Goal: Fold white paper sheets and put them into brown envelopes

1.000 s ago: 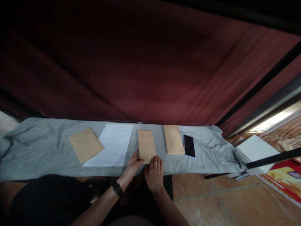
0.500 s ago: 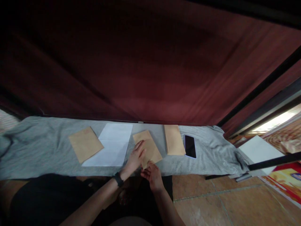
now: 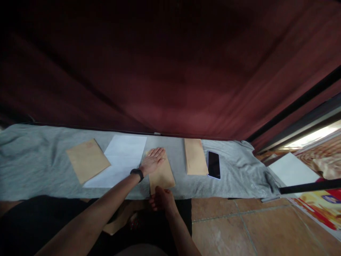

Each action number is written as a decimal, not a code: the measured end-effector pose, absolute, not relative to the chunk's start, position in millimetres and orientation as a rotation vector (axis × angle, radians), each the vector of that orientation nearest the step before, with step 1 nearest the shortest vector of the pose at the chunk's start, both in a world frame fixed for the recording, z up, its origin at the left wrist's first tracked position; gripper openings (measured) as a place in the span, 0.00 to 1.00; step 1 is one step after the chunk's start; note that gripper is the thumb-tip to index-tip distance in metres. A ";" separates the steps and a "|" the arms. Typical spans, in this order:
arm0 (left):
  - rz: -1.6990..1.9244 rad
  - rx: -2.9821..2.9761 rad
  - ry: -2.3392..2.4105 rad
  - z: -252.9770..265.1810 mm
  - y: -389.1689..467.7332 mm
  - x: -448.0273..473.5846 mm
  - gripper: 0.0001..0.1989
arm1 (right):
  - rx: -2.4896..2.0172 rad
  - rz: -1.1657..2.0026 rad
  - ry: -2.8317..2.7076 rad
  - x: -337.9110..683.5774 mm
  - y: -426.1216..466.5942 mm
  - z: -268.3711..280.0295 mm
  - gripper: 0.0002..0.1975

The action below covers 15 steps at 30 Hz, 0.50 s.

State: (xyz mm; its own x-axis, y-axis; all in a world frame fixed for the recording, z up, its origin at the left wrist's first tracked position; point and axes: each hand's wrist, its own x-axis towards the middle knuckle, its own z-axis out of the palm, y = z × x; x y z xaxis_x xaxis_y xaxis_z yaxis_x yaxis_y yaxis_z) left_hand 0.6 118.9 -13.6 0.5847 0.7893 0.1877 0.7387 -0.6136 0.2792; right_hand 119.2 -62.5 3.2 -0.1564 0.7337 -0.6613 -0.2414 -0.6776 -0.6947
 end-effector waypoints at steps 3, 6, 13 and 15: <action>0.384 2.681 1.206 -14.8 115.0 11.6 0.29 | -1.517 1.906 -0.537 118.1 -61.5 -1.7 0.27; 0.337 2.715 1.111 -16.5 102.2 20.1 0.29 | -1.545 1.878 -0.579 116.0 -61.7 -9.0 0.29; 0.331 2.720 0.926 -15.8 60.3 25.0 0.31 | -1.591 1.826 -0.670 117.6 -65.2 -12.9 0.31; 0.312 2.707 0.900 -12.6 50.5 24.5 0.31 | -1.522 1.855 -0.710 121.2 -68.6 -8.1 0.32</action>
State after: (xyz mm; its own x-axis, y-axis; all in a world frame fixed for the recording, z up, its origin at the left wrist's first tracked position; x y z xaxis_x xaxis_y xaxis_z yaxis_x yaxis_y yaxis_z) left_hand 24.5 50.5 -12.6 0.7836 0.6101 0.1174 0.5517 -0.7701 0.3203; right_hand 121.2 -68.6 -8.1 -0.1356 0.7534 -0.6434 -0.1314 -0.6574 -0.7420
